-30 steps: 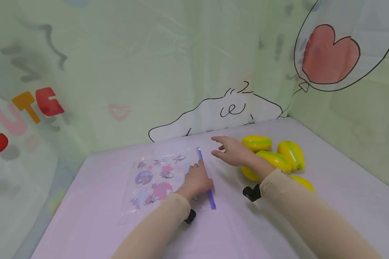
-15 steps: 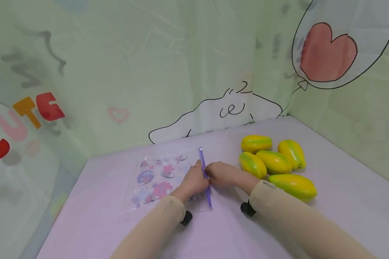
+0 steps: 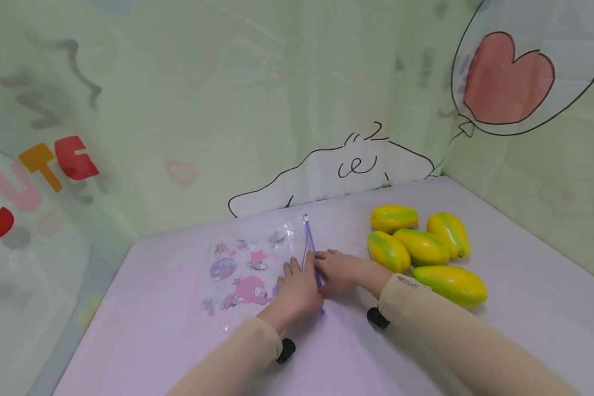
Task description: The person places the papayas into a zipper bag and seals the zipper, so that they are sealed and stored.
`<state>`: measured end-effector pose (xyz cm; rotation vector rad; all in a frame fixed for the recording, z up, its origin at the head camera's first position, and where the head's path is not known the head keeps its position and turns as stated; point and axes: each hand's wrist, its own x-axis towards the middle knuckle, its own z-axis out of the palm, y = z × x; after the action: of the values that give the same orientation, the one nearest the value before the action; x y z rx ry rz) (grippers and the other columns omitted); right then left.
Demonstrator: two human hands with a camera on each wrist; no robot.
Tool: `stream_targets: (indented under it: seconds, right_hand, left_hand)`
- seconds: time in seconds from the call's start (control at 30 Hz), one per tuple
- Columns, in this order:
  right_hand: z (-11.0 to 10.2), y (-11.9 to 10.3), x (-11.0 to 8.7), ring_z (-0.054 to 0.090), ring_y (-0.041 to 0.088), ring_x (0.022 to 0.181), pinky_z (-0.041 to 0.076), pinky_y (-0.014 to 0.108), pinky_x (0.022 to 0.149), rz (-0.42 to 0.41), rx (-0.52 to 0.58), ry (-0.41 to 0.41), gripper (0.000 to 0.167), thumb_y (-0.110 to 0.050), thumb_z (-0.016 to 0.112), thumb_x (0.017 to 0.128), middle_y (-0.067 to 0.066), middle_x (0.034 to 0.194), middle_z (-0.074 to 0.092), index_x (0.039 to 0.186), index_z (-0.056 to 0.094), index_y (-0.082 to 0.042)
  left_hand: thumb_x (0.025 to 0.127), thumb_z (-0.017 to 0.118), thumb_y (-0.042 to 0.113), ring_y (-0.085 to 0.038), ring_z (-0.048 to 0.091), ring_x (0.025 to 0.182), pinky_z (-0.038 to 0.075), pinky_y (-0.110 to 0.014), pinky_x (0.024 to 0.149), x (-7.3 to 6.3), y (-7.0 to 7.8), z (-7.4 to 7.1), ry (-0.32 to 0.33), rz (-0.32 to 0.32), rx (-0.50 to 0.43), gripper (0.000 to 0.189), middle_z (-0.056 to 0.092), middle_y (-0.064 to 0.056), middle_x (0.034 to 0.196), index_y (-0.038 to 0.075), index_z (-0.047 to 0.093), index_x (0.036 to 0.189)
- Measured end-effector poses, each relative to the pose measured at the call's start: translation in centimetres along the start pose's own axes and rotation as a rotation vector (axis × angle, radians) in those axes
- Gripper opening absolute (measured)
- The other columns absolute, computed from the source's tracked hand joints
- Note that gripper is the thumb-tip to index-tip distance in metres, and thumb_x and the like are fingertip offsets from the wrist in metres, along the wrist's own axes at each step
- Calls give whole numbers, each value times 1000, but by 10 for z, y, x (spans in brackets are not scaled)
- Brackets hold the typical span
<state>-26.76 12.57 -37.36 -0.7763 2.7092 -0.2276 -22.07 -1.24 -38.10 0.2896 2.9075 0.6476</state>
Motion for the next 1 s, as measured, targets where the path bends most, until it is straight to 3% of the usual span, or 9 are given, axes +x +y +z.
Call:
stream_targets:
  seconds: [0.17,0.33,0.4,0.5,0.7,1.0]
  right_hand:
    - [0,-3,1,33,48,150,29,59,122,63,-40,1,81,-43,75,91,20,163,37,154,43,-3]
    - [-1,-7,3,31,42,152,30,57,122,131,-48,-22,81,-47,74,91,20,164,36,153,45,-3]
    - [-1,-8,3,31,41,152,29,57,122,140,-44,-27,81,-46,74,91,20,164,35,153,45,-3]
    - [-1,-10,5,32,42,152,30,57,122,139,-36,-28,80,-45,73,92,21,164,35,153,44,-1]
    - [2,-9,9,34,43,150,31,58,121,139,-42,-27,80,-45,73,92,23,163,35,152,45,0]
    - [-1,-6,9,35,45,149,33,59,120,123,-41,-10,80,-46,73,92,24,163,35,152,45,0]
  left_hand:
    - [85,75,14,-60,21,149,29,-69,117,-16,-1,-5,92,-32,61,77,21,-45,157,14,43,155]
    - [83,72,14,-60,24,148,33,-64,117,-23,-10,-7,120,-97,139,44,27,-46,155,-2,68,124]
    - [85,70,17,-62,28,145,35,-63,116,-23,-12,-6,114,-123,156,39,30,-46,153,-7,69,116]
    - [89,71,23,-64,38,137,39,-64,112,-22,-14,-4,111,-150,162,43,36,-45,150,-11,68,116]
    - [88,77,36,-62,51,125,44,-63,106,-18,-14,-2,90,-165,210,55,44,-43,146,-9,69,118]
    - [86,80,36,-49,55,131,44,-60,106,-22,-16,-13,67,-174,240,50,63,-34,131,-6,72,111]
